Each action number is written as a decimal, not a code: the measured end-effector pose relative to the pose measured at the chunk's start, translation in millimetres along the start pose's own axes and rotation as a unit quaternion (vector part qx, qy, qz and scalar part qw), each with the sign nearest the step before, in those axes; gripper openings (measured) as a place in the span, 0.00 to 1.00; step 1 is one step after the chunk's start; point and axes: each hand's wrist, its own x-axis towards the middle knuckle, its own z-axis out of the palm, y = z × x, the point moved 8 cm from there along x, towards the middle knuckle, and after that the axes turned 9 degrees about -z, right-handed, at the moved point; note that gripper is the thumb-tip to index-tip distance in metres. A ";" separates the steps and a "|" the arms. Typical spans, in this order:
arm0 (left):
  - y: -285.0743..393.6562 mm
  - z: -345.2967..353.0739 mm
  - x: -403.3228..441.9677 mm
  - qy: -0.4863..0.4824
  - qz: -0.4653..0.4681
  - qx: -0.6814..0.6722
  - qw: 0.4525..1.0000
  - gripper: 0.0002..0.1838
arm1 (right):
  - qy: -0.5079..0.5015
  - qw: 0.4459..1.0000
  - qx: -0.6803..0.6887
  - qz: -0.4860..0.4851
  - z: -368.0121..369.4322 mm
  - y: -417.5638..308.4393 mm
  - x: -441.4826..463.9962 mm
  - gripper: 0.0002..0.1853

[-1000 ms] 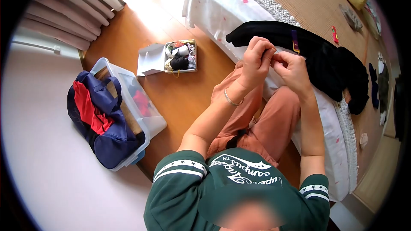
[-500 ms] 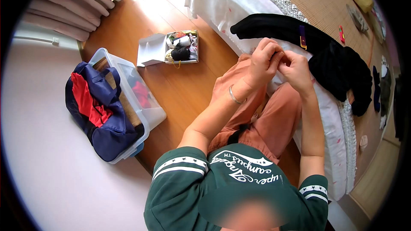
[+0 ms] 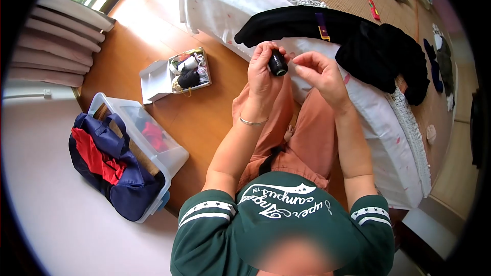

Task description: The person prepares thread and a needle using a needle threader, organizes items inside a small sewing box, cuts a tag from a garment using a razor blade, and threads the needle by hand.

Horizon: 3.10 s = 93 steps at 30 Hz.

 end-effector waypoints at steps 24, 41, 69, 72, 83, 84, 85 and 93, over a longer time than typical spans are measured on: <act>-17.2 -10.4 2.9 0.029 -0.100 -0.144 0.984 0.05 | 0.207 0.918 0.332 0.067 -64.4 9.2 -28.8 0.14; -25.7 -3.9 1.1 0.011 -0.112 -0.130 0.985 0.05 | 0.387 0.907 0.158 -0.050 -248.1 -20.8 -25.8 0.06; -29.1 -12.9 1.9 0.025 -0.116 -0.110 0.987 0.06 | 0.290 0.933 -0.205 0.057 -287.6 4.3 14.4 0.08; -30.7 -13.3 1.9 0.028 -0.119 -0.116 0.986 0.06 | 0.290 0.934 -0.201 0.056 -288.4 0.9 12.7 0.10; -34.8 -10.0 2.7 0.036 -0.122 -0.100 0.987 0.06 | 0.351 0.925 -0.126 0.078 -306.4 -16.8 -4.2 0.15; -35.5 -7.9 3.1 0.033 -0.122 -0.099 0.987 0.06 | 0.358 0.920 -0.140 0.072 -309.5 -21.5 -7.6 0.15; -36.5 -5.7 3.4 0.030 -0.121 -0.099 0.987 0.05 | 0.375 0.911 -0.159 0.061 -313.5 -27.3 -12.0 0.15; -50.1 19.5 2.9 0.034 -0.091 -0.062 0.993 0.05 | 0.315 0.915 -0.220 -0.123 -199.2 -87.5 -40.3 0.10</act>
